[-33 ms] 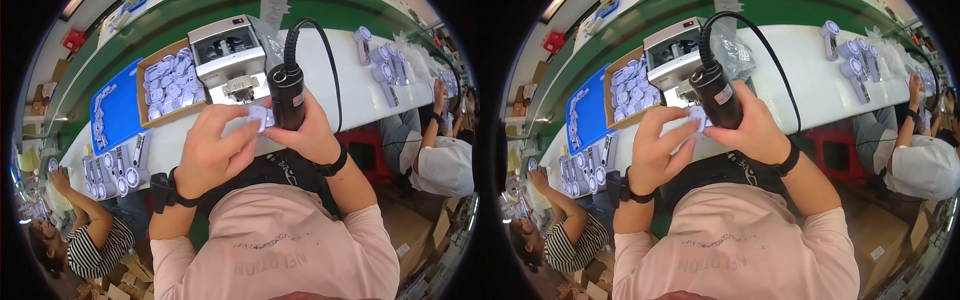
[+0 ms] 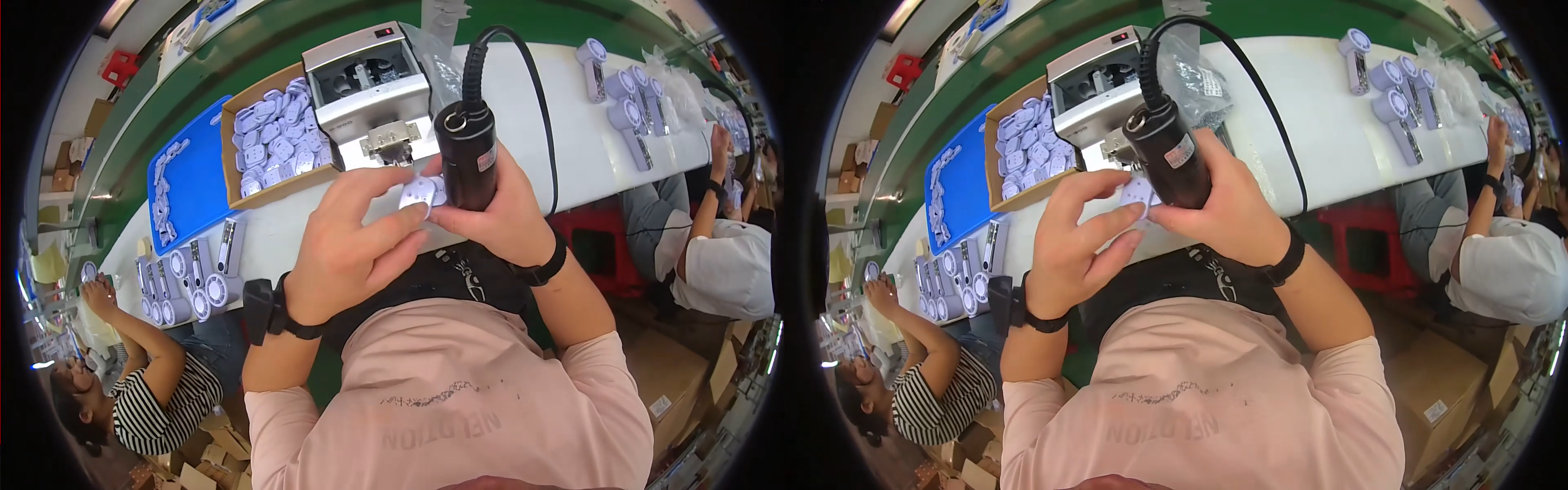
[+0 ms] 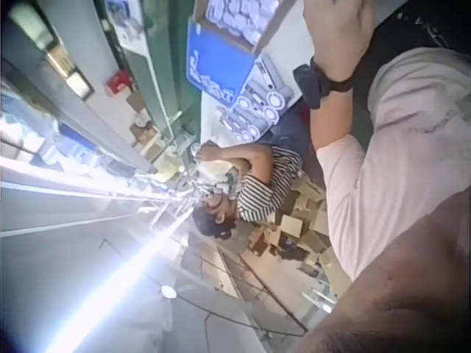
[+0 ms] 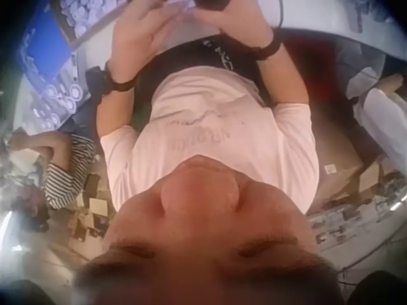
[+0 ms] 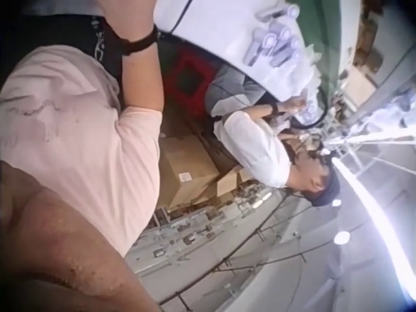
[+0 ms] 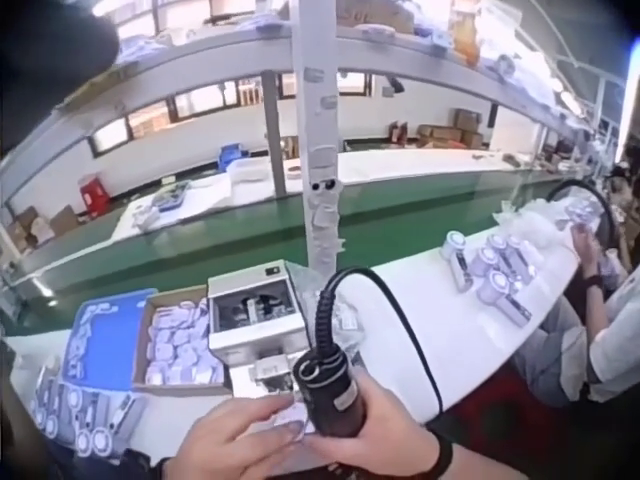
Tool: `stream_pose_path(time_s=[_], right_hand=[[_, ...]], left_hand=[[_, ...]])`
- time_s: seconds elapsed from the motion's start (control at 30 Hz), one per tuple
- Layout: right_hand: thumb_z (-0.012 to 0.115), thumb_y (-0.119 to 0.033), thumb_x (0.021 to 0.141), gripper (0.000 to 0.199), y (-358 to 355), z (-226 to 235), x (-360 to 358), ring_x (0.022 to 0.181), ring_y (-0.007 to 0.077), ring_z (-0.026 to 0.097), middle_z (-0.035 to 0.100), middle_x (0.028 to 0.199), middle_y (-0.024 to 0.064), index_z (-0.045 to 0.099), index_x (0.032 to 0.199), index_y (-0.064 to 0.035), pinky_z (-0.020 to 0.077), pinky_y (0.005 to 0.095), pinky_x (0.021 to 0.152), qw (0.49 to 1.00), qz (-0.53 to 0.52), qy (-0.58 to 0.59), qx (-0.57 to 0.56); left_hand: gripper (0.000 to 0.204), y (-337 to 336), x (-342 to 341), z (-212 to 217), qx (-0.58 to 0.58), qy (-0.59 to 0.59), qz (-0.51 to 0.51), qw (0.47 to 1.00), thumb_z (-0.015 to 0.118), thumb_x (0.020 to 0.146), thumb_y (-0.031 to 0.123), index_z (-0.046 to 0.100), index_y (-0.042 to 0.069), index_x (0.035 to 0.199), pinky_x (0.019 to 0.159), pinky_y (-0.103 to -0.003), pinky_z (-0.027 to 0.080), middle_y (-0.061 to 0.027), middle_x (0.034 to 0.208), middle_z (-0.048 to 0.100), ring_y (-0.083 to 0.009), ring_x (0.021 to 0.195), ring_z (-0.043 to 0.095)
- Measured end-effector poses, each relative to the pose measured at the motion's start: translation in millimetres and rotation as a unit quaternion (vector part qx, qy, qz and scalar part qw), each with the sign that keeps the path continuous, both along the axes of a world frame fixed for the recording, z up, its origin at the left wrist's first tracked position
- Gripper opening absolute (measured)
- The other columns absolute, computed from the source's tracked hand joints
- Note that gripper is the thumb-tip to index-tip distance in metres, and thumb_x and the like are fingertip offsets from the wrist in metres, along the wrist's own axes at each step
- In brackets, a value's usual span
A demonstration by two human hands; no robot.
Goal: Assembling and testing small electronic components at a manufacturing workbench using hand assembly and a power screwdriver.
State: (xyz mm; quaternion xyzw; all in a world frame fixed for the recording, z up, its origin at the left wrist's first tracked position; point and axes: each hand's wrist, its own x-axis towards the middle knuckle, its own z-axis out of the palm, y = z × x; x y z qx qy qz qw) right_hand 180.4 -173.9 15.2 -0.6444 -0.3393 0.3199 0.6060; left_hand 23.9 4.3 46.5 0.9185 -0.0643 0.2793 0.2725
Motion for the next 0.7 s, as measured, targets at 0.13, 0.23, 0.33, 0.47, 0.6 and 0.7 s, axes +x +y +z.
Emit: stream_pose_path(time_s=[0.13,0.23,0.33,0.47,0.6,0.7], right_hand=[[0.089,0.001,0.080,0.072,-6,-3,8,0.115,0.0152,0.068,0.070,0.127,0.0068,0.055,0.143,-0.0035,0.0566,0.0340,0.100,0.999,-0.014,-0.034,-0.003],[0.088,0.001,0.080,0.075,-9,0,11,0.117,0.0156,0.068,0.069,0.129,0.0070,0.053,0.146,-0.0034,0.0566,0.0344,0.101,0.999,0.018,0.030,-0.006],[0.090,0.000,0.080,0.077,-11,-9,14,0.118,0.0160,0.068,0.069,0.129,0.0073,0.052,0.147,-0.0032,0.0570,0.0348,0.102,0.998,0.054,-0.029,0.022],[0.092,0.000,0.079,0.077,-15,-12,18,0.119,0.0162,0.068,0.070,0.129,0.0078,0.053,0.145,-0.0029,0.0572,0.0350,0.102,0.998,0.063,0.002,0.012],[0.094,0.001,0.079,0.074,-15,-11,22,0.118,0.0165,0.069,0.071,0.128,0.0084,0.055,0.142,-0.0025,0.0572,0.0348,0.102,0.993,0.067,0.096,0.008],[0.094,0.001,0.079,0.071,-14,-11,24,0.117,0.0167,0.069,0.072,0.128,0.0087,0.056,0.139,-0.0024,0.0572,0.0349,0.102,0.991,0.072,0.110,0.016]], left_hand=[[0.034,-1,18,-20,-0.063,0.001,-0.024,0.998,0.088,0.079,0.007,0.079,0.006,0.112,0.080,-0.041,0.057,-0.0132,0.113,0.071,-0.0326,0.094,0.068],[0.031,-2,21,-14,-0.057,0.030,0.005,0.998,0.089,0.081,0.011,0.079,0.006,0.110,0.083,-0.041,0.058,-0.0140,0.117,0.070,-0.0331,0.100,0.070],[0.029,-5,26,-9,-0.016,0.041,0.000,0.999,0.088,0.083,0.011,0.080,0.006,0.111,0.084,-0.040,0.059,-0.0146,0.120,0.071,-0.0325,0.100,0.071],[0.027,-10,26,-17,-0.068,0.030,0.015,0.997,0.087,0.087,0.010,0.080,0.004,0.112,0.086,-0.038,0.059,-0.0148,0.122,0.071,-0.0311,0.101,0.071],[0.024,-9,14,-26,-0.140,0.019,0.062,0.988,0.084,0.091,0.009,0.080,0.003,0.114,0.088,-0.037,0.058,-0.0153,0.123,0.071,-0.0298,0.103,0.072],[0.022,-12,7,-33,-0.196,0.014,0.092,0.976,0.082,0.094,0.008,0.079,0.002,0.115,0.091,-0.037,0.058,-0.0163,0.126,0.071,-0.0298,0.107,0.072]])
